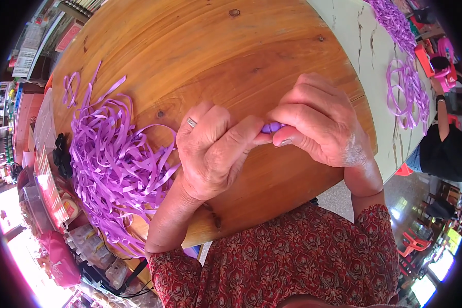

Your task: The person picks up purple ribbons one by one from a pile on a wooden table and ties a knot at one end of each ribbon by hand.

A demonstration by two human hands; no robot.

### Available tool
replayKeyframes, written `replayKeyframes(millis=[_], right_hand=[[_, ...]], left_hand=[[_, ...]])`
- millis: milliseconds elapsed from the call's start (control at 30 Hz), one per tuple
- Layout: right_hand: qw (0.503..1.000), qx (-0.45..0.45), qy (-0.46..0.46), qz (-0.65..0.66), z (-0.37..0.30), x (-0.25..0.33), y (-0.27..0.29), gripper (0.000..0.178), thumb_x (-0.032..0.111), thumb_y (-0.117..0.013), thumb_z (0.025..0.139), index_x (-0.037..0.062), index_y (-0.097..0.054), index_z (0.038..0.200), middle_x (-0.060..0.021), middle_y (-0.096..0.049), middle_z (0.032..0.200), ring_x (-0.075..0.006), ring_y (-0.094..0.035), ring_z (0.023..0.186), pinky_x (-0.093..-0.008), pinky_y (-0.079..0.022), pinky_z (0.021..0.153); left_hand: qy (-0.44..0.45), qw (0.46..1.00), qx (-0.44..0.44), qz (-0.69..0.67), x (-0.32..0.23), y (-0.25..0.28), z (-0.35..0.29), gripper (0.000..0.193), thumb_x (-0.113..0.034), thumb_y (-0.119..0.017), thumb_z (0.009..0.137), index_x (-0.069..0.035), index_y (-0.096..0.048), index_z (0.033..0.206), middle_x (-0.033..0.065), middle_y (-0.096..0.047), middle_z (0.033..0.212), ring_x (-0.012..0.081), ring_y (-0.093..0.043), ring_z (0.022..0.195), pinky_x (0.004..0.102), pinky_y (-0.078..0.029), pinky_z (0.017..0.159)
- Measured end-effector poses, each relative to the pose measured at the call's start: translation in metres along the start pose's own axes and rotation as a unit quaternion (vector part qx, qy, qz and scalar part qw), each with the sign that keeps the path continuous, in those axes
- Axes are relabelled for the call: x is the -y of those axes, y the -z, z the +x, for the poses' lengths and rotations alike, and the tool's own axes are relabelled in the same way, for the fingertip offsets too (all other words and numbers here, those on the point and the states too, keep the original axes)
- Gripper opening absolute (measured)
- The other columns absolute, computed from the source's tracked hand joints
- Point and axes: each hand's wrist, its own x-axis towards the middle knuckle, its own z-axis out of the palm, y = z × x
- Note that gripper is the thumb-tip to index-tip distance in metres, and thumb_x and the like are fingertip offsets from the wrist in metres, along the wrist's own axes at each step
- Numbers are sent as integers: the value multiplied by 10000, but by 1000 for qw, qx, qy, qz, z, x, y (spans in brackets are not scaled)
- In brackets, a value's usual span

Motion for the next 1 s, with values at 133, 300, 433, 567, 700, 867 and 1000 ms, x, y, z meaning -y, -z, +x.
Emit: replayKeyframes(millis=[133, 300, 433, 567, 700, 867, 1000], right_hand=[[999, 23, 1, 26, 2, 1, -1, 268, 235, -734, 703, 64, -531, 738, -44, -445, 670, -218, -478, 628, -343, -400, 539], [994, 53, 29, 94, 5, 2, -4, 295, 293, -674, 755, 25, -555, 731, -65, -467, 650, -243, -419, 570, -356, -328, 506], [980, 89, 19, 176, 2, 1, -8, 299, 293, -677, 756, 22, -554, 725, -61, -439, 627, -236, -401, 560, -359, -315, 496], [968, 109, -15, 227, -1, 2, -14, 305, 292, -671, 773, 19, -545, 721, -62, -429, 612, -242, -399, 550, -365, -309, 490], [939, 125, -49, 317, -9, 1, -22, 320, 305, -645, 810, 24, -527, 716, -66, -454, 604, -259, -424, 536, -360, -326, 489], [920, 107, -100, 363, -6, -5, -20, 339, 309, -578, 890, 28, -522, 709, -67, -520, 626, -228, -484, 539, -323, -363, 491], [739, 152, -303, 583, -9, -10, -16, 367, 314, -514, 948, 8, -576, 756, -67, -600, 734, -103, -531, 619, -265, -401, 525]], left_hand=[[-26, 1000, 12, 6, 4, 4, -1, 276, -201, -772, 587, -70, -661, 803, 4, -391, 643, 163, -390, 522, 304, -302, 441], [-61, 998, 12, 3, 1, 8, -4, 339, -185, -720, 493, -69, -668, 807, -8, -416, 699, 155, -433, 569, 281, -343, 457], [-108, 994, 6, -31, 3, 8, -11, 460, -196, -607, 376, -66, -675, 812, -13, -456, 796, 163, -459, 622, 280, -375, 483], [-108, 993, 18, -53, 4, 10, -17, 476, -207, -576, 362, -55, -671, 803, -6, -462, 833, 172, -469, 647, 292, -392, 495], [-91, 989, 27, -110, 3, 6, -16, 470, -205, -592, 381, -21, -660, 809, 4, -462, 827, 179, -483, 657, 305, -411, 491], [-52, 992, 62, -101, 5, 8, -11, 418, -183, -689, 453, 1, -644, 826, 27, -486, 796, 181, -496, 580, 307, -421, 471], [37, 994, 42, -91, 2, 1, -4, 307, -176, -786, 614, -22, -653, 844, 27, -530, 697, 163, -528, 538, 280, -401, 453]])
